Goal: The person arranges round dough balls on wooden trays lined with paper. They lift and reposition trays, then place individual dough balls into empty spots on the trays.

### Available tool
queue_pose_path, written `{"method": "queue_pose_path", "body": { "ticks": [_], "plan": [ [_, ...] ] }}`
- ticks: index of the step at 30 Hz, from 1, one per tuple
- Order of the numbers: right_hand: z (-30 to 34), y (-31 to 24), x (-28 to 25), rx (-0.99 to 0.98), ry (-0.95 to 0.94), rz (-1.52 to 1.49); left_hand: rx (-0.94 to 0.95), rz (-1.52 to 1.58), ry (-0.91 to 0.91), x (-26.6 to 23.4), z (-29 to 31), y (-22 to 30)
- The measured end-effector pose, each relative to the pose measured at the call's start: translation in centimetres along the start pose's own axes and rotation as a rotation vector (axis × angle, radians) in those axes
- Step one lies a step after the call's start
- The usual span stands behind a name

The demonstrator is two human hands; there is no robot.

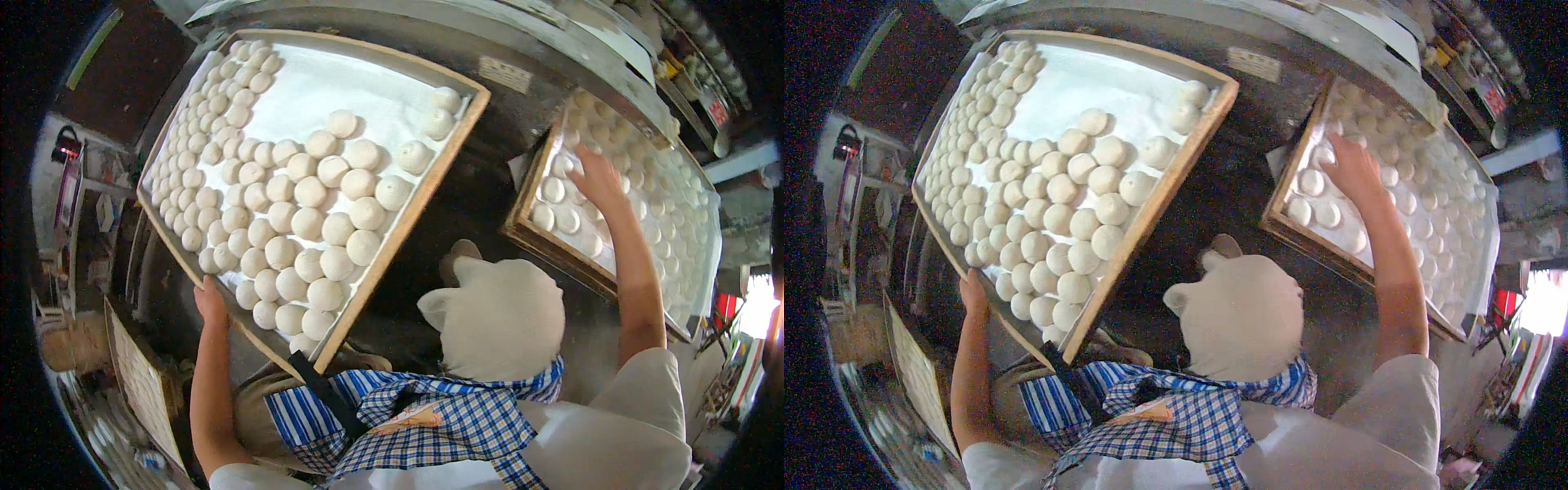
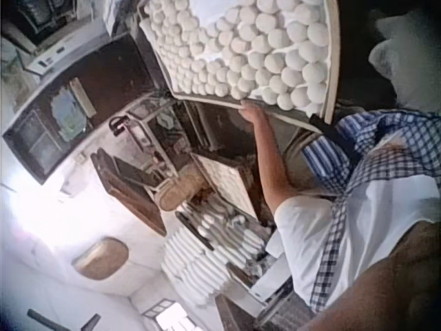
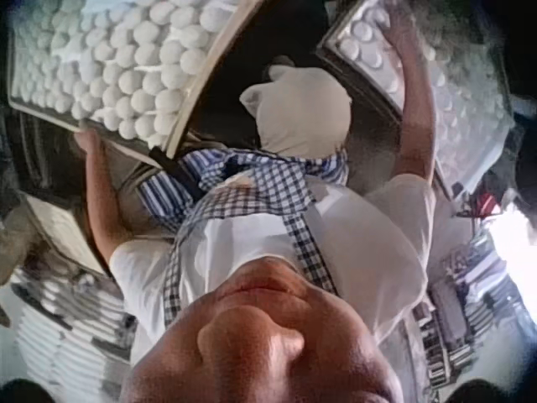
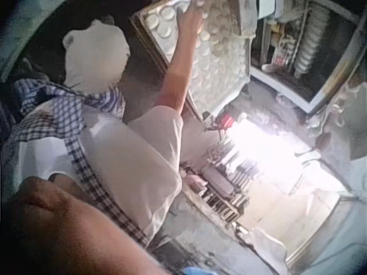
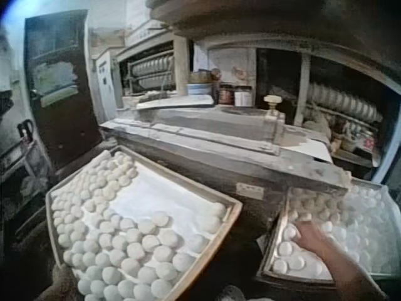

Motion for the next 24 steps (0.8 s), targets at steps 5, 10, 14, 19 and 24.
{"method": "queue_pose_path", "body": {
  "ticks": [5, 10, 14, 19, 24],
  "plan": [
    [-7.5, -21.3, -7.9, -0.663, 0.345, -0.613, 0.041, -0.257, 0.074, -0.6, -1.0, -0.9],
    [-13.0, -36.3, -6.7, -0.732, 0.193, -0.431, 0.056, -0.047, 0.030, 0.3, -0.6, -1.3],
    [-15.4, -35.6, -5.0, -0.490, -0.219, -1.011, 0.082, -0.134, 0.067, 0.1, -0.7, -1.2],
    [-8.7, -26.7, -9.6, -0.701, -0.798, -2.217, -0.126, 0.058, -0.014, -1.4, -2.1, -4.4],
    [-1.9, -15.0, -8.5, -0.678, -0.607, -2.347, -0.002, -0.055, -0.283, -1.4, -6.2, -5.5]
  ]
}}
Point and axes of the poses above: each hand's wrist, its own z-axis away from the middle knuckle, its own x-axis out of the palm, y = z × x, the point moved 6 cm from there along -z, towards the middle knuckle, and after that the axes turned 15 degrees about z, right-handed, at the moved point
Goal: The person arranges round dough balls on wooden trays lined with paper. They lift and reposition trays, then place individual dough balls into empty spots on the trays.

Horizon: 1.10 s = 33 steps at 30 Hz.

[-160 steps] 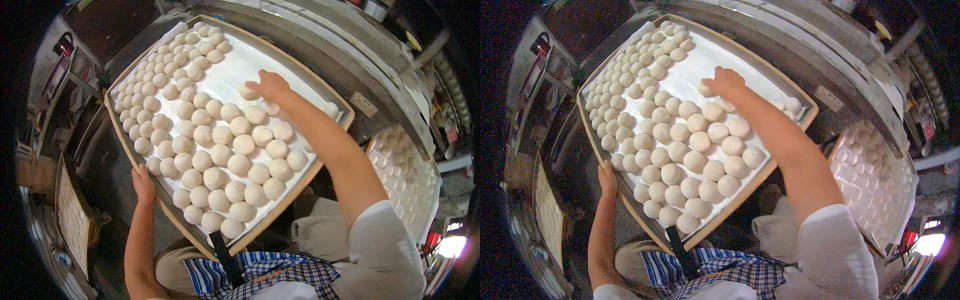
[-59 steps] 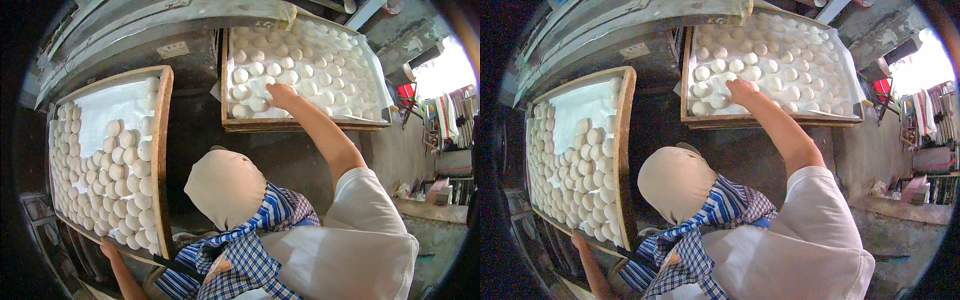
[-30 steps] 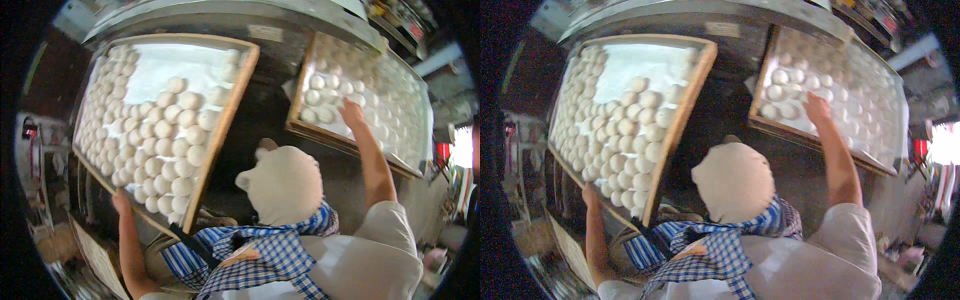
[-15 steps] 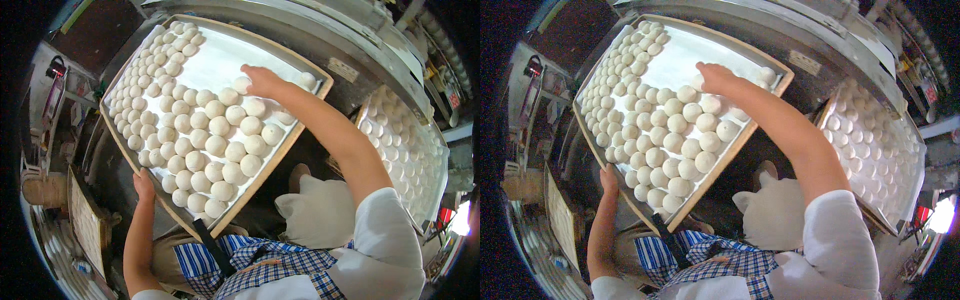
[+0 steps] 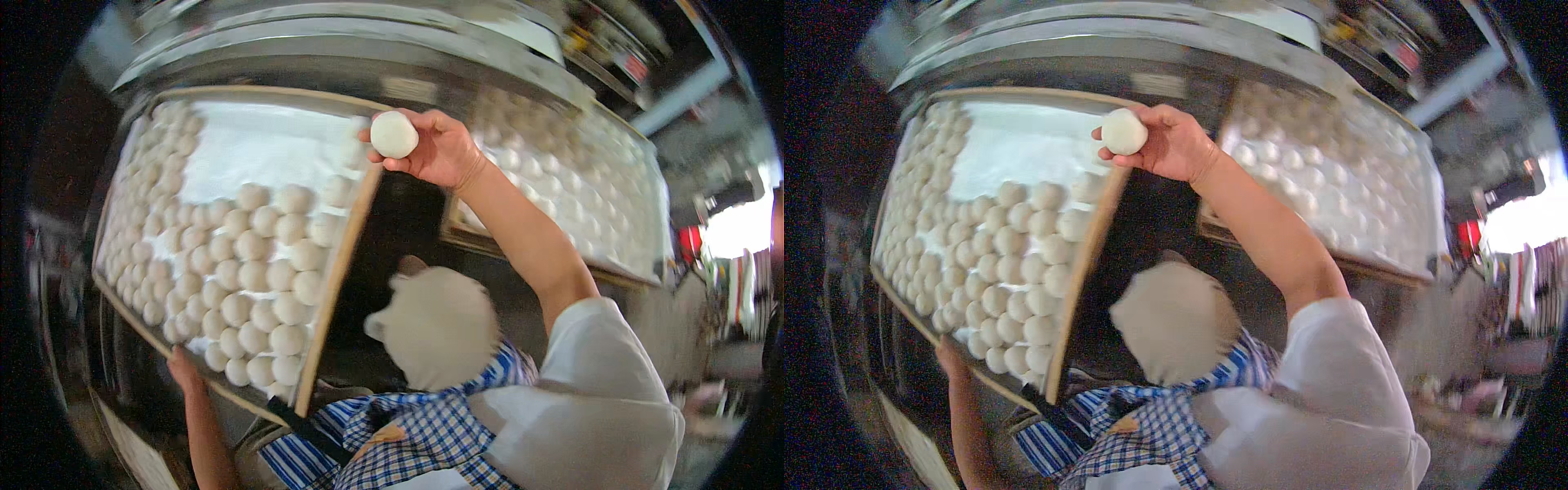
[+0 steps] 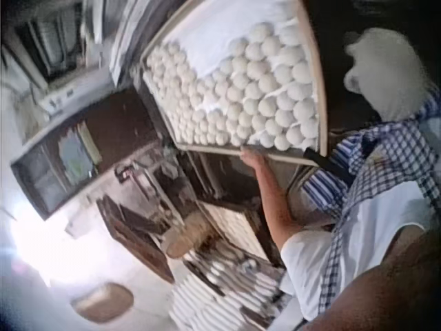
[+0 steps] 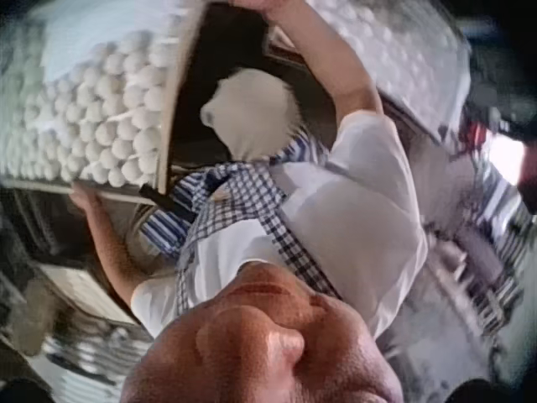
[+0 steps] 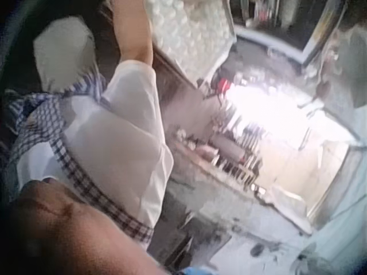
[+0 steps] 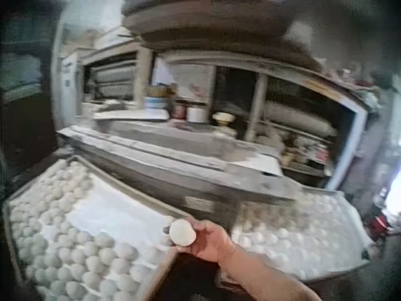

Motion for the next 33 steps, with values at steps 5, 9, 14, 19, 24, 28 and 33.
{"method": "queue_pose_path", "body": {
  "ticks": [5, 9, 14, 19, 24, 28, 33],
  "plan": [
    [18.0, -7.0, -4.9, -0.071, 0.402, 0.460, 0.005, -0.154, -0.035, 0.5, -0.2, 0.0],
    [26.5, -10.0, -3.1, -0.119, 0.576, 0.994, 0.248, -0.529, -0.104, -0.5, -2.8, -1.2],
    [28.3, -8.9, -1.1, -0.242, 0.551, 1.151, 0.020, -0.187, -0.082, -1.5, -5.4, -1.9],
    [28.2, -7.6, 0.1, -0.242, 0.559, 1.104, -0.102, 0.040, 0.102, 0.8, -2.1, -0.4],
    [33.9, -9.9, -5.7, -0.479, 0.744, 0.599, 0.113, -0.434, -0.126, -1.9, -3.1, 1.1],
    [43.9, -13.3, -11.0, -0.398, 1.318, 0.683, 0.028, -0.333, 0.015, 0.8, -1.5, 0.8],
    [41.1, -11.0, -14.6, 0.570, 1.267, 1.726, -0.011, -0.179, 0.032, 1.9, -1.0, 1.0]
  ]
}}
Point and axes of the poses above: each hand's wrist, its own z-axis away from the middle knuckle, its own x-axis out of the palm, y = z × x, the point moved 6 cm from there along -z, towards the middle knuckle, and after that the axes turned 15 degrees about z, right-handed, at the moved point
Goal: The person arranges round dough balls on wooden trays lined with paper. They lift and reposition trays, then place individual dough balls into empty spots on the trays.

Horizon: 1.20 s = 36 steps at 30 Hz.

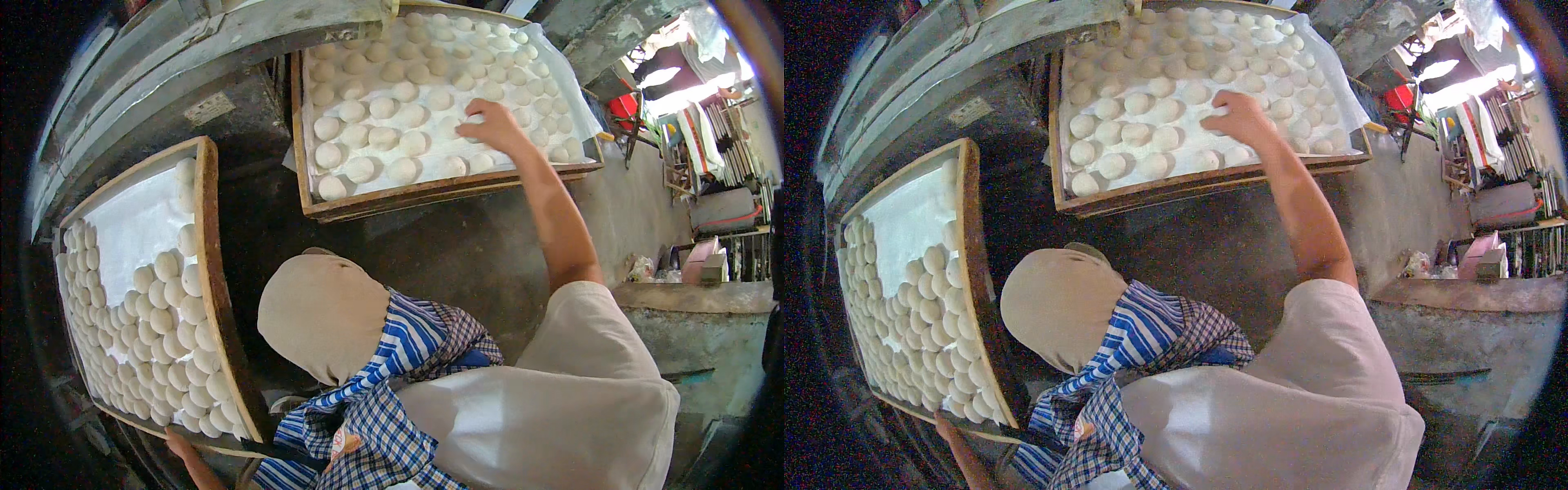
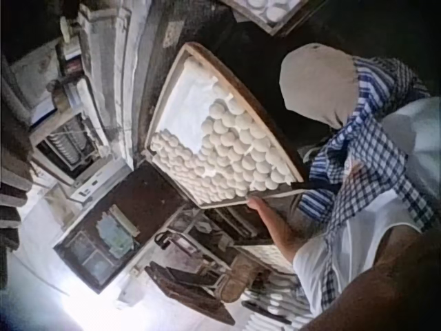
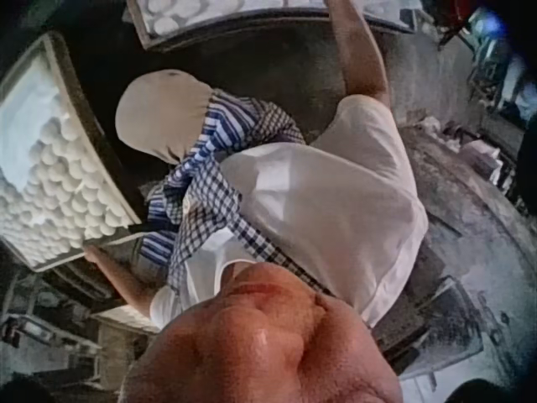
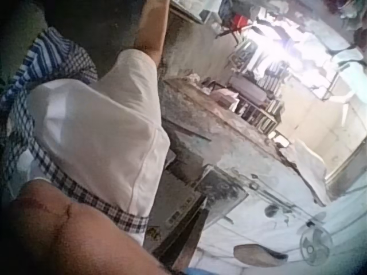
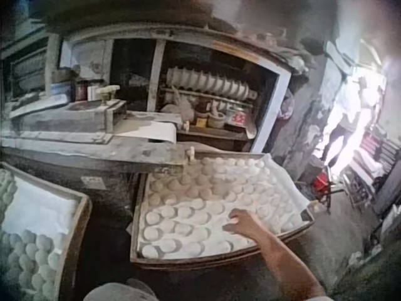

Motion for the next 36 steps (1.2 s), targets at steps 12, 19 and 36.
{"method": "queue_pose_path", "body": {
  "ticks": [12, 19, 36],
  "plan": [
    [-2.5, -0.8, 11.1, -0.256, -0.012, 0.359, -0.033, -0.155, 0.062, -2.1, -1.1, -0.3],
    [-5.8, 0.1, 6.6, -0.141, 0.033, 0.216, 0.008, -0.116, 0.011, -2.8, -2.2, -1.7],
    [-2.4, -0.4, 10.0, -0.177, -0.150, 0.491, -0.027, -0.200, 0.051, -1.1, -1.9, -1.8]
  ]
}}
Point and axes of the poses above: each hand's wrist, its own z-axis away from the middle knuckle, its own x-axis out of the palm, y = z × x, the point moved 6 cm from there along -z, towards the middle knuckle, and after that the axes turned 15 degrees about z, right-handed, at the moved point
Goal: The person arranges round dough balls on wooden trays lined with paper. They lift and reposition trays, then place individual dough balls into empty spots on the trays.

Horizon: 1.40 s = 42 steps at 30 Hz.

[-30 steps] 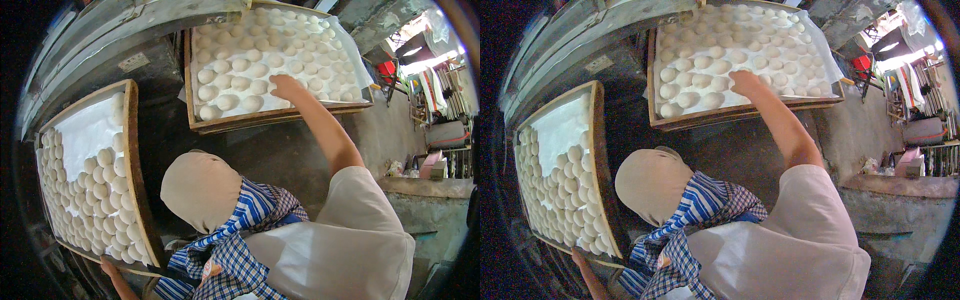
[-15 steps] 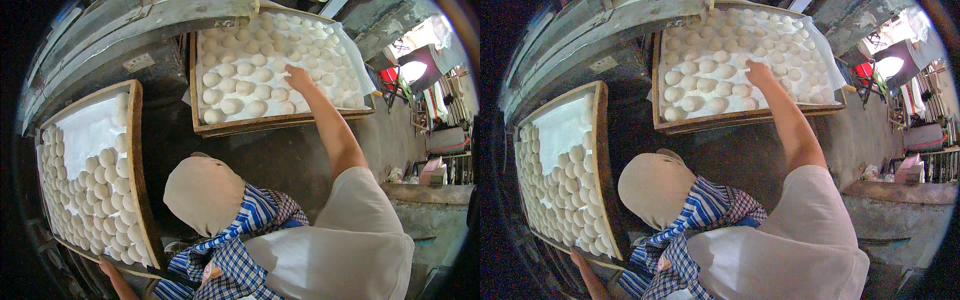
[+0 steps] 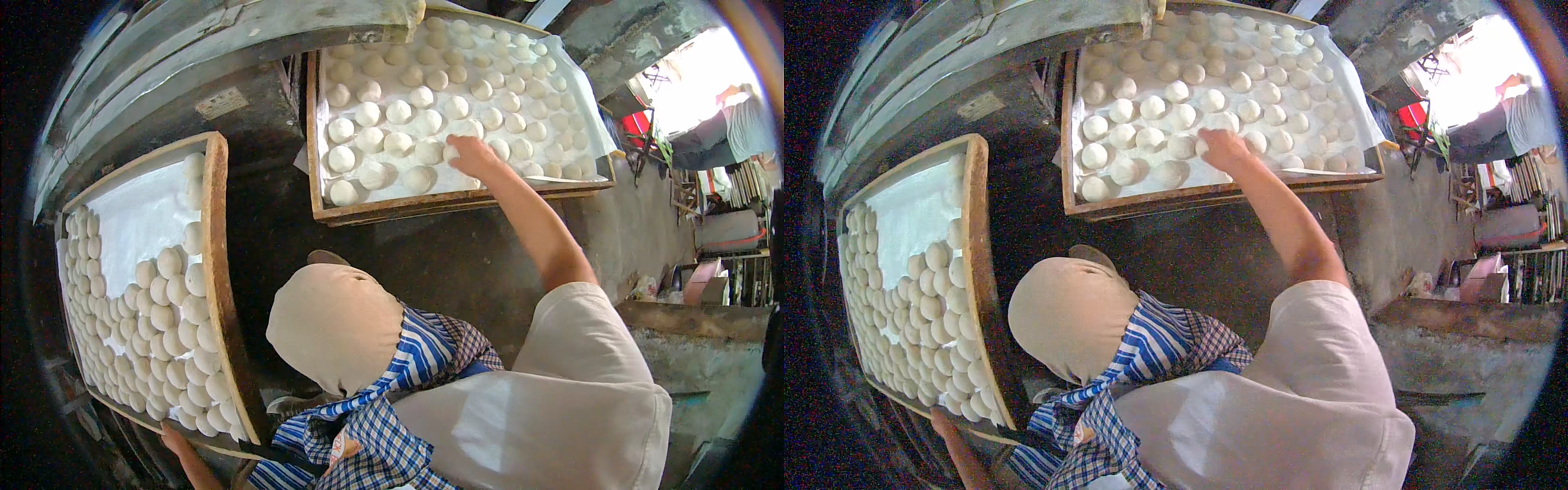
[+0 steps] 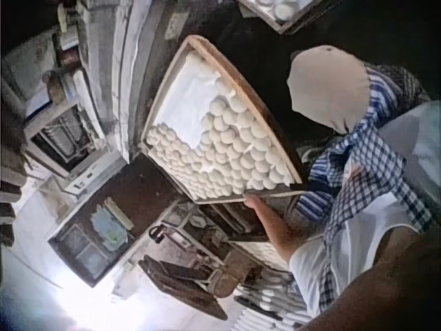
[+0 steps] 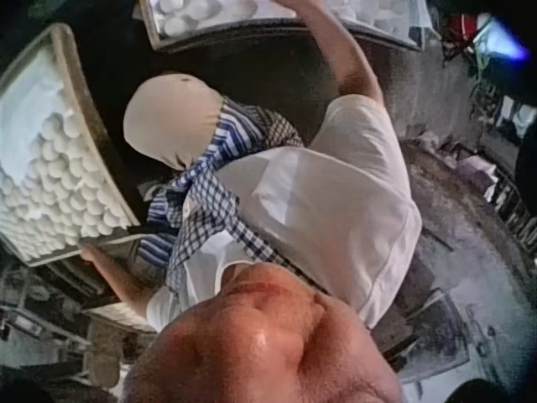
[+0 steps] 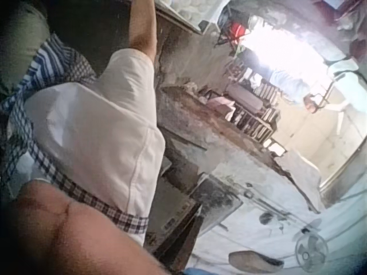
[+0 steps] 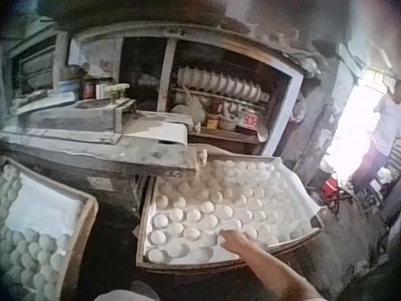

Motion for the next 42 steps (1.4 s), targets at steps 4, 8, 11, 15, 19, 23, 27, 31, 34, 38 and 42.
{"method": "queue_pose_path", "body": {
  "ticks": [4, 8, 11, 15, 19, 23, 27, 31, 34, 38, 42],
  "plan": [
    [-3.5, 0.1, -0.6, 0.099, 0.031, -0.020, 0.057, 0.090, -0.003, -2.7, 0.0, 0.1],
    [-9.1, 4.9, -2.4, 0.255, 0.287, -0.155, 0.305, -0.244, -0.062, -2.3, 1.5, 1.9],
    [-11.3, 5.9, 1.3, 0.142, 0.249, -0.039, 0.287, -0.170, 0.053, -2.3, 0.5, 1.0],
    [-14.1, 9.9, 2.7, 0.391, 0.105, -0.023, 0.168, -0.007, 0.002, -1.2, 1.1, 1.0],
    [-13.9, 7.3, -0.9, 0.222, 0.153, -0.021, 0.017, 0.053, -0.095, -4.0, 2.4, 0.1],
    [-8.4, 7.7, 3.4, -0.224, 0.130, 0.008, -0.008, 0.140, -0.093, -3.2, 0.7, -2.0],
    [-6.7, 6.8, 4.2, -0.107, 0.239, 0.058, -0.004, 0.149, -0.075, -1.9, 0.6, -1.3],
    [-8.1, 3.8, 0.1, 0.049, 0.072, -0.009, 0.117, 0.289, 0.002, -4.9, 0.6, 0.3],
    [-6.6, 3.2, -2.8, 0.028, 0.214, -0.088, 0.065, 0.167, -0.022, -1.9, 1.9, -0.2],
    [-3.7, 2.9, 1.6, -0.019, 0.051, -0.113, 0.104, 0.100, -0.042, -1.1, 1.4, -0.1],
    [-8.5, 3.7, -0.9, -0.004, 0.193, -0.275, 0.152, 0.062, -0.038, -2.4, 2.1, -0.5]
  ]
}}
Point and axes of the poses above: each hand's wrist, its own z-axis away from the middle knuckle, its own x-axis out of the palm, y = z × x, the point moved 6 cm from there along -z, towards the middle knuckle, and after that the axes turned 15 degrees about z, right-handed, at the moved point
